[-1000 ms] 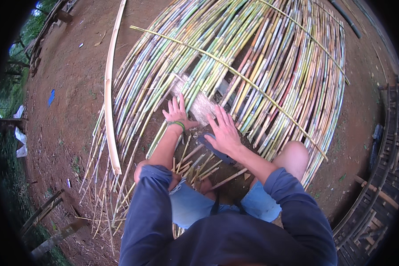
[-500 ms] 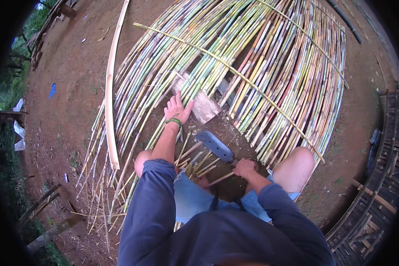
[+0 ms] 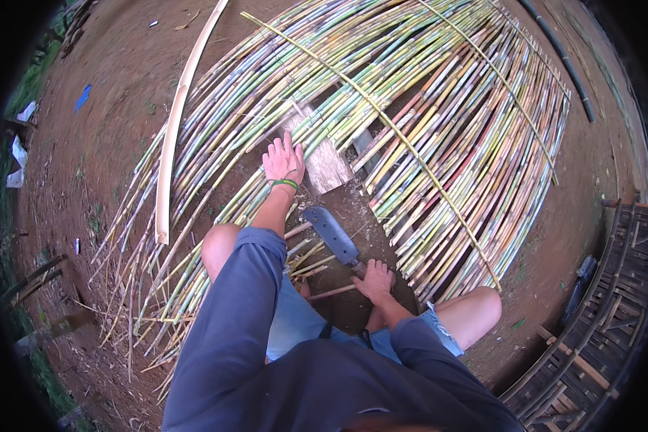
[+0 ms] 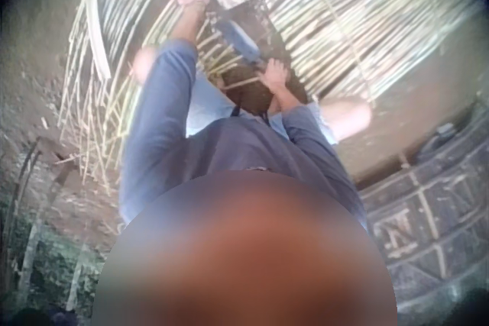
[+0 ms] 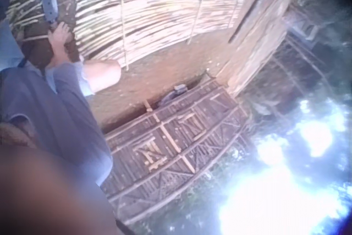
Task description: The person sits on the ground and uses a machete to split long bamboo poles into thin strips. They repeatedly position a bamboo pole on a wooden block and strike it with the machete to split the material, accumulating a pile of bamboo strips.
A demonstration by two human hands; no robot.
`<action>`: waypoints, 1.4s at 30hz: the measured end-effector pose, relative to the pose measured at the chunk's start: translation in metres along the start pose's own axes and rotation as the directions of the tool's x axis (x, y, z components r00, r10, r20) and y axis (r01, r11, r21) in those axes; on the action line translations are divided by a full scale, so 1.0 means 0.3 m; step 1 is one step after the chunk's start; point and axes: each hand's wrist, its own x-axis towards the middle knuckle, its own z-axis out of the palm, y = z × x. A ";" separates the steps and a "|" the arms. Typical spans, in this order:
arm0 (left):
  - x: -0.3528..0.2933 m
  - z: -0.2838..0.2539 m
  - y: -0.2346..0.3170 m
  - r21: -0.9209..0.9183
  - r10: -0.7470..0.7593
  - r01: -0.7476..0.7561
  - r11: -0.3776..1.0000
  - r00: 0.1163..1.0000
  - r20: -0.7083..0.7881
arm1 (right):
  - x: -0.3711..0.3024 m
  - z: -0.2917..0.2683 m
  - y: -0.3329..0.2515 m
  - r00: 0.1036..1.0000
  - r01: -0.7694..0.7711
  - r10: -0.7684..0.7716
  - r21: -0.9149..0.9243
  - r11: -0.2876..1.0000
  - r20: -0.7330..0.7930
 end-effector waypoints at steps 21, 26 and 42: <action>-0.112 -0.091 -0.170 -0.017 -0.180 0.183 0.983 0.978 0.101 | -0.043 -0.173 0.002 0.938 -0.188 0.084 0.288 0.939 0.337; -0.100 -0.083 -0.173 -0.072 -0.196 0.204 0.976 0.975 0.104 | -0.035 -0.112 0.079 0.960 -0.011 -0.161 0.606 0.795 0.229; -0.098 -0.055 -0.165 0.004 -0.269 0.271 0.963 0.954 0.132 | -0.026 -0.650 -0.250 0.902 0.432 -0.133 0.869 0.241 -0.411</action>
